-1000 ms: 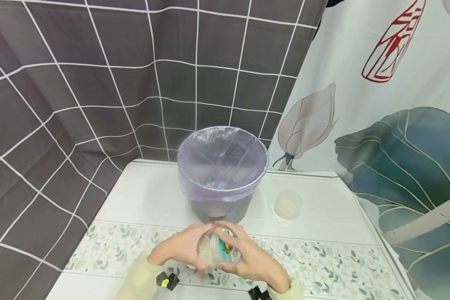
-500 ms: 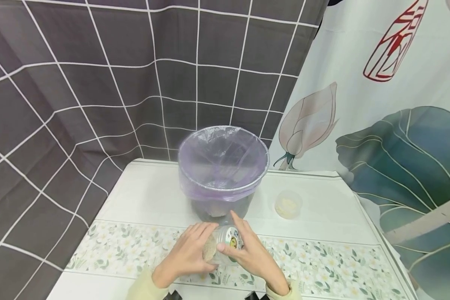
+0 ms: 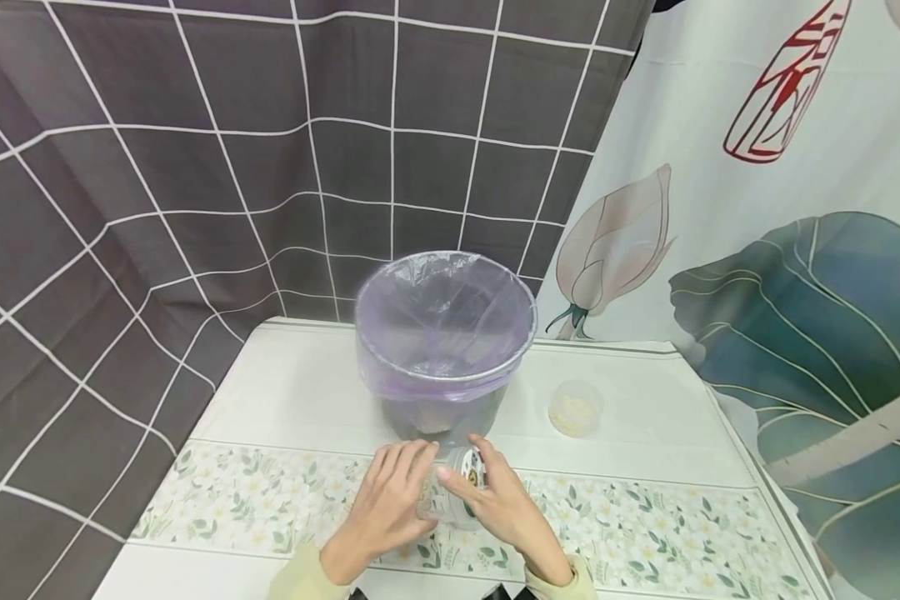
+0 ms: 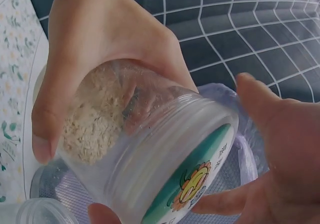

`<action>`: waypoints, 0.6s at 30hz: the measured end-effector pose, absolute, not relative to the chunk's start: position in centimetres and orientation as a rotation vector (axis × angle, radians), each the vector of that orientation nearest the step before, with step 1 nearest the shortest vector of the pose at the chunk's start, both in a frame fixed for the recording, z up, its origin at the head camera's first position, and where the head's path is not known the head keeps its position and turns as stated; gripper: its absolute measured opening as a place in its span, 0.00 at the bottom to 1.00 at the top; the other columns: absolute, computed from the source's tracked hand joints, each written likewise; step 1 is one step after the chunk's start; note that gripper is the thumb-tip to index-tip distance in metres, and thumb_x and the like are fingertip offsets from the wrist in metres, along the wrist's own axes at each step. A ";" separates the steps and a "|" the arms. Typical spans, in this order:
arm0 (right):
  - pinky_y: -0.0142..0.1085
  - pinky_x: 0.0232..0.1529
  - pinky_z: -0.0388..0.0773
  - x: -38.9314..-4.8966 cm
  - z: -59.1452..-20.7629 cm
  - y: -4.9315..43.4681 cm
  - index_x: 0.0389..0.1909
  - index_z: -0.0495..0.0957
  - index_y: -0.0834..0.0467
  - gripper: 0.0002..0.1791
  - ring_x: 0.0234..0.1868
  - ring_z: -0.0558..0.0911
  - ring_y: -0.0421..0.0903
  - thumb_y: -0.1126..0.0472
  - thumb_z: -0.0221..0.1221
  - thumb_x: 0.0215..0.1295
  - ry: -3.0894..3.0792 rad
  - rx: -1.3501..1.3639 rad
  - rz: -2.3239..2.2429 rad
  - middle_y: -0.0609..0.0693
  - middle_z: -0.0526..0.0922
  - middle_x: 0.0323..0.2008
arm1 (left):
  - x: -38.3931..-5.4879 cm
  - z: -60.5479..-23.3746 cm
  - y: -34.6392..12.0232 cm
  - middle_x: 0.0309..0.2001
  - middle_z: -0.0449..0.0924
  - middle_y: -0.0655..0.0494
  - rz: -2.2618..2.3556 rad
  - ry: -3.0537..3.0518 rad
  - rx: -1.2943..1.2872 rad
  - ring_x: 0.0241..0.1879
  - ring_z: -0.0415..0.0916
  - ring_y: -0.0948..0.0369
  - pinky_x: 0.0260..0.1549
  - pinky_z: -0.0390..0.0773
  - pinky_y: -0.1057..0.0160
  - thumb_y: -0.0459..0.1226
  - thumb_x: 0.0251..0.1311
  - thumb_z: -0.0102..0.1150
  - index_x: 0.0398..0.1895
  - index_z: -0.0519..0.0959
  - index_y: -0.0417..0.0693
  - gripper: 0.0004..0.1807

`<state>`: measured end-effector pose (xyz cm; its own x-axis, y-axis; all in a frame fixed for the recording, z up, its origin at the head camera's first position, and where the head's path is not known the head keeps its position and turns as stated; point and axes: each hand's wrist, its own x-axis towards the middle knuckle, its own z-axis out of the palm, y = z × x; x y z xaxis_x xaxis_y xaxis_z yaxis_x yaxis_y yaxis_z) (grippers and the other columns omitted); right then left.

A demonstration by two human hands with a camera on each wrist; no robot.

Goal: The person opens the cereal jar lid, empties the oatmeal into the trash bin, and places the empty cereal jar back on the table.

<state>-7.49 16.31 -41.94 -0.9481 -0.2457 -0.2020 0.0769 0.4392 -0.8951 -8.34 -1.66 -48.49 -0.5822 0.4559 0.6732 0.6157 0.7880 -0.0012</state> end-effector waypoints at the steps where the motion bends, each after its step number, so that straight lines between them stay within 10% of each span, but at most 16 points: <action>1: 0.43 0.28 0.80 -7.5 -42.0 16.3 0.66 0.56 0.58 0.36 0.51 0.73 0.65 0.48 0.56 0.61 2.384 -0.140 -1.512 0.71 0.58 0.62 | -8.4 -48.5 -1.6 0.45 0.74 0.50 -0.299 -2.295 -0.785 0.42 0.72 0.55 0.41 0.72 0.60 0.54 0.13 0.74 0.53 0.71 0.43 0.52; 8: 0.40 0.24 0.78 -7.7 -42.2 16.2 0.62 0.62 0.55 0.35 0.46 0.76 0.58 0.46 0.60 0.56 2.424 -0.144 -1.487 0.67 0.64 0.60 | -8.4 -48.3 -1.8 0.45 0.75 0.51 -0.359 -2.393 -0.785 0.43 0.72 0.56 0.42 0.74 0.61 0.54 0.13 0.74 0.53 0.71 0.45 0.51; 18: 0.47 0.45 0.73 -7.4 -42.3 16.3 0.56 0.69 0.50 0.30 0.51 0.72 0.52 0.48 0.65 0.51 2.618 -0.365 -1.410 0.51 0.73 0.53 | -9.1 -47.2 -3.0 0.50 0.74 0.57 -0.628 -2.587 -0.951 0.50 0.72 0.59 0.49 0.75 0.59 0.52 0.22 0.73 0.58 0.67 0.47 0.51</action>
